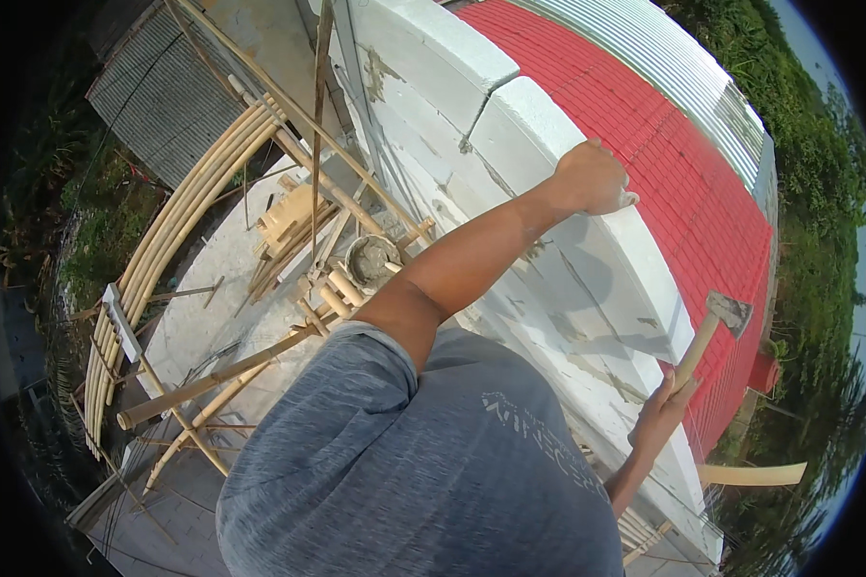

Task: The person places a lightweight concrete block onto a wall, taps it into place using a hammer, and then applies mortar to the joints using a trowel and a small bucket.

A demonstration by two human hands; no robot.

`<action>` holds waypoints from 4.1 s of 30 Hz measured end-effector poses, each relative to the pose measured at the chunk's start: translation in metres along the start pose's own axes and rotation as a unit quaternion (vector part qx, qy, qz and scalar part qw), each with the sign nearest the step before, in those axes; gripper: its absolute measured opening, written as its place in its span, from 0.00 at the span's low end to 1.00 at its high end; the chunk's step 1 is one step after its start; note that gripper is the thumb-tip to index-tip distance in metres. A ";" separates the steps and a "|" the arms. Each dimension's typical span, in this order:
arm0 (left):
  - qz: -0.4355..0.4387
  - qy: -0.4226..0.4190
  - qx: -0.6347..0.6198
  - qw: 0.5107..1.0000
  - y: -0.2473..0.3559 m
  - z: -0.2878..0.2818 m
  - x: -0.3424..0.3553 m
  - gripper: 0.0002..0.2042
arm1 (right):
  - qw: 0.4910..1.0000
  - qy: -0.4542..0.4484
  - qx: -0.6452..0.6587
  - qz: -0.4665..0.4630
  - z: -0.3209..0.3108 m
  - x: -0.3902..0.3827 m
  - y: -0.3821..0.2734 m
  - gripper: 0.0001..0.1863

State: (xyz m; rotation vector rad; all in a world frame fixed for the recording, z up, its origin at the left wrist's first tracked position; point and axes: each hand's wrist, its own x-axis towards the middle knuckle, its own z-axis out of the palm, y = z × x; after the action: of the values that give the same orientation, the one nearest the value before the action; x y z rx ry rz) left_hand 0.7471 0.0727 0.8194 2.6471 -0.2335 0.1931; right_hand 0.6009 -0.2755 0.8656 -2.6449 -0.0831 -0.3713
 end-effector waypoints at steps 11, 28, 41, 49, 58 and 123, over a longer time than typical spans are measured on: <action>-0.016 0.038 -0.004 0.999 0.008 0.011 0.004 0.23 | 0.993 -0.099 -0.050 0.028 0.009 0.022 -0.010 0.15; 0.015 0.053 0.013 0.998 0.021 0.022 0.014 0.21 | 0.974 -0.146 -0.014 0.174 0.022 0.000 -0.047 0.10; 0.147 0.430 -0.307 0.836 -0.035 -0.008 -0.042 0.06 | 0.976 -0.170 0.012 0.138 0.086 -0.099 0.003 0.21; -0.162 0.285 -0.439 0.837 -0.086 0.100 -0.280 0.17 | 0.900 -0.435 -0.022 0.005 0.142 -0.092 -0.017 0.25; -0.317 0.050 -0.675 0.664 0.003 0.167 -0.345 0.26 | 0.688 -0.701 0.034 -0.183 0.221 -0.072 -0.095 0.25; -0.695 0.288 -0.456 0.476 -0.117 0.153 -0.538 0.26 | 0.950 -0.192 0.245 0.013 0.305 -0.048 0.122 0.21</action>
State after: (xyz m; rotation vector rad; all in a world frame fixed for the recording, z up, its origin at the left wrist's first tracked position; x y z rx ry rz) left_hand 0.2598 0.1736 0.5383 0.8964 1.5270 0.2483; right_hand 0.6446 -0.2445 0.5377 -2.1831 -0.2331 0.1638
